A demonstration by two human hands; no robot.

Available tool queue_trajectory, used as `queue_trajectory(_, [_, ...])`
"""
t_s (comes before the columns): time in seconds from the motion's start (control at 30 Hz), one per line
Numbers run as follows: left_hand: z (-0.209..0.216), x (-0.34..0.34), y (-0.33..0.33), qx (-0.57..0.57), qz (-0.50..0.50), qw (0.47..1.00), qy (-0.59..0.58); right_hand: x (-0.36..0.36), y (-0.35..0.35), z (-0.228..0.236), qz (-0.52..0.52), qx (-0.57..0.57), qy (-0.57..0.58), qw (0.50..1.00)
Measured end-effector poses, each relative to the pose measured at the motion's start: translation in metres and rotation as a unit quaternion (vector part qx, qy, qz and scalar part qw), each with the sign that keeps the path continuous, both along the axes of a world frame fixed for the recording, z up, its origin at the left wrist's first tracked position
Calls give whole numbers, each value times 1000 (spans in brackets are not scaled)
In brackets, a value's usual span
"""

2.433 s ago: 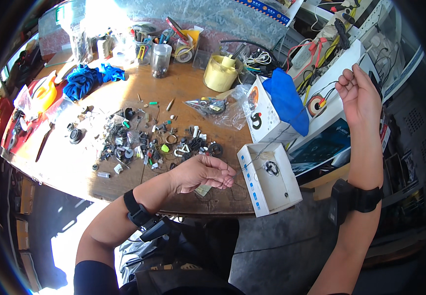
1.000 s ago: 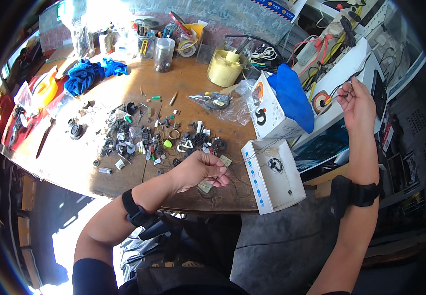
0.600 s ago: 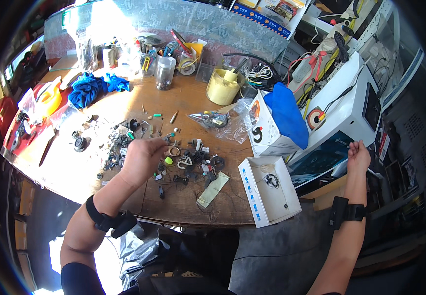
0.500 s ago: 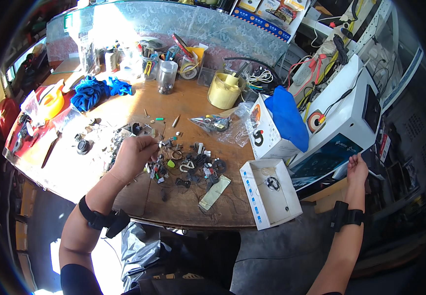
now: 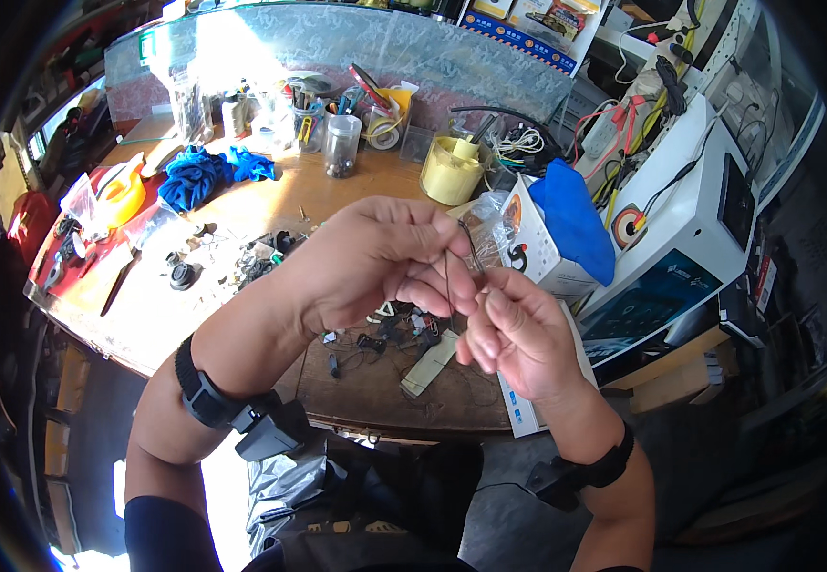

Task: The person assembles small keychains at a cluttered workbench. They pick up metal rings and small charms, thread them onto strings, and place the finished keychains into a white box. The person handles multiple components one at a time, occasionally moving items aside to reach the work area.

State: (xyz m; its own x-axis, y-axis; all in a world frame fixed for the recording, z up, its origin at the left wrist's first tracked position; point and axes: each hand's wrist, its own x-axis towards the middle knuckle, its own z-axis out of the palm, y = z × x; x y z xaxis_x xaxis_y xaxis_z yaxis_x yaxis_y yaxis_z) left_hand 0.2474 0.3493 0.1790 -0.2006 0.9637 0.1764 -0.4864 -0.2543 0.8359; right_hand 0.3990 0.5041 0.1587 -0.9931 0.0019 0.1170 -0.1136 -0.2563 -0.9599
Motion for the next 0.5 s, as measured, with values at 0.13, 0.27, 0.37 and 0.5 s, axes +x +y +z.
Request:
queue_trajectory(0.13, [-14, -20, -27, 118, 81, 963, -228, 8, 6, 2, -215, 102, -5, 971])
queue_trajectory(0.27, [-26, -7, -23, 178, 279, 923, -197, 16, -7, 2, -132, 493, 25, 859])
queue_trajectory(0.37, [-34, 9, -3, 93, 378, 920, 51, 21, -21, 12, -15, 551, 81, 831])
queue_trajectory(0.5, [-34, 21, -15, -53, -43, 970, 235, 11, -8, 33, -226, 470, 115, 845])
